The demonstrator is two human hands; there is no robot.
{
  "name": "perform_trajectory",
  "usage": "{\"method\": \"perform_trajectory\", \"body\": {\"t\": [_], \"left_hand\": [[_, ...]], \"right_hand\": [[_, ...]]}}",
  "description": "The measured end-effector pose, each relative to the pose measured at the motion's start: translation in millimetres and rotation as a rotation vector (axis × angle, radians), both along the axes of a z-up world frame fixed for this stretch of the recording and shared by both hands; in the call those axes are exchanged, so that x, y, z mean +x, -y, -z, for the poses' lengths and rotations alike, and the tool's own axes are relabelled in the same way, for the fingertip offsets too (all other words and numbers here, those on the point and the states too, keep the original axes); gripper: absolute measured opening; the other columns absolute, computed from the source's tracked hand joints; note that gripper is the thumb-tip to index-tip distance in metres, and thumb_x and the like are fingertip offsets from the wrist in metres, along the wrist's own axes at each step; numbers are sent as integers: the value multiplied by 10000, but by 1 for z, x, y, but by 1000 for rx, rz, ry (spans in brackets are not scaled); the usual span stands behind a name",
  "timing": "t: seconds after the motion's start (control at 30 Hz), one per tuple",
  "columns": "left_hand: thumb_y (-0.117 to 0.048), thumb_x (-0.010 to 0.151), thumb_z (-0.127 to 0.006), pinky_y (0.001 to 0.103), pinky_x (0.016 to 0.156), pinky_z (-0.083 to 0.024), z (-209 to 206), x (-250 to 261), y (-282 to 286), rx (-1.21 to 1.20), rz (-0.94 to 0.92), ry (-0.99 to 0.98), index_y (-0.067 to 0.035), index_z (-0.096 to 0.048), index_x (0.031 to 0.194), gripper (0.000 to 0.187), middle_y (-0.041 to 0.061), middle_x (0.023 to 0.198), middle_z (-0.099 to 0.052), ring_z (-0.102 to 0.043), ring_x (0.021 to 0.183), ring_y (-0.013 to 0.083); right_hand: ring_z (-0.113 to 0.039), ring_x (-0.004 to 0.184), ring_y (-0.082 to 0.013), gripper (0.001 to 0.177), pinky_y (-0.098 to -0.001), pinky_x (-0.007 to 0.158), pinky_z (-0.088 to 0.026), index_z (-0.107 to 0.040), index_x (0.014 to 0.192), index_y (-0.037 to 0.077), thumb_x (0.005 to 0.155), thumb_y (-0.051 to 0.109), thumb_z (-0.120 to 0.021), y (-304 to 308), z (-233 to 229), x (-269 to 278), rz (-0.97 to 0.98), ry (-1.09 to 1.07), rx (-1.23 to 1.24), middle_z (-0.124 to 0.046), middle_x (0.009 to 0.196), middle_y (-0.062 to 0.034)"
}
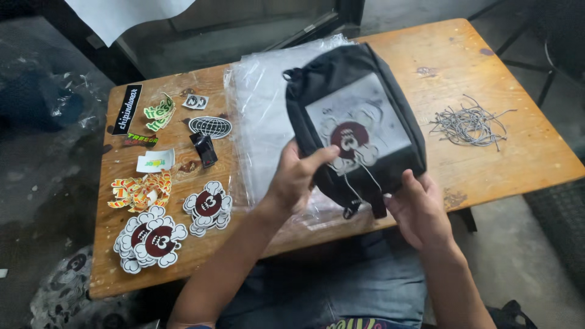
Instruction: The person packages small black bags into plastic sleeves by hand, inserting items, adding stickers, and folding the plastic to seal it.
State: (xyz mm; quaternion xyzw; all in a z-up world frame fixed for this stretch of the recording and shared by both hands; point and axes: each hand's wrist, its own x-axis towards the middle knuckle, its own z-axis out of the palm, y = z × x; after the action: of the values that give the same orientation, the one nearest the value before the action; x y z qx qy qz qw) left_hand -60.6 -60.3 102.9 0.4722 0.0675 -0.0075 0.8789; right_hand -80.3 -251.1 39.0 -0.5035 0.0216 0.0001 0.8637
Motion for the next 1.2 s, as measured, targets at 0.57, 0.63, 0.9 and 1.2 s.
{"method": "perform_trajectory", "body": {"t": [0.57,0.63,0.9,1.2], "left_hand": [[-374,914,-726,477,875,-497,79,11,-74,1744,532,455,-141,-607,1117,332,109,1066,-585,-565,1042,307],[-421,915,-725,479,906,-495,80,13,-74,1723,626,387,-159,-595,1145,371,103,1100,-582,-570,1067,290],[-234,987,-615,428,639,-516,100,18,-75,1593,524,537,-78,-682,984,170,94,939,-632,-635,748,278],[-130,956,-661,404,515,-508,80,13,-55,1550,205,722,-47,-695,912,100,58,841,-588,-595,608,265]], "right_hand": [[-647,987,-163,359,-292,857,-543,-588,1254,39,914,52,-700,89,42,-54,244,-274,-615,-694,1126,-108],[-649,973,-152,337,-283,867,-546,-584,1223,47,909,34,-704,94,52,-54,259,-238,-578,-698,1115,-100],[-626,872,-108,365,-236,749,-523,-591,1235,95,892,69,-713,112,42,-65,306,-229,-418,-668,1038,-41],[-635,811,-260,397,-395,693,-535,-611,1273,-4,878,-40,-621,95,-16,-99,65,-398,-270,-681,1027,-173]]}}
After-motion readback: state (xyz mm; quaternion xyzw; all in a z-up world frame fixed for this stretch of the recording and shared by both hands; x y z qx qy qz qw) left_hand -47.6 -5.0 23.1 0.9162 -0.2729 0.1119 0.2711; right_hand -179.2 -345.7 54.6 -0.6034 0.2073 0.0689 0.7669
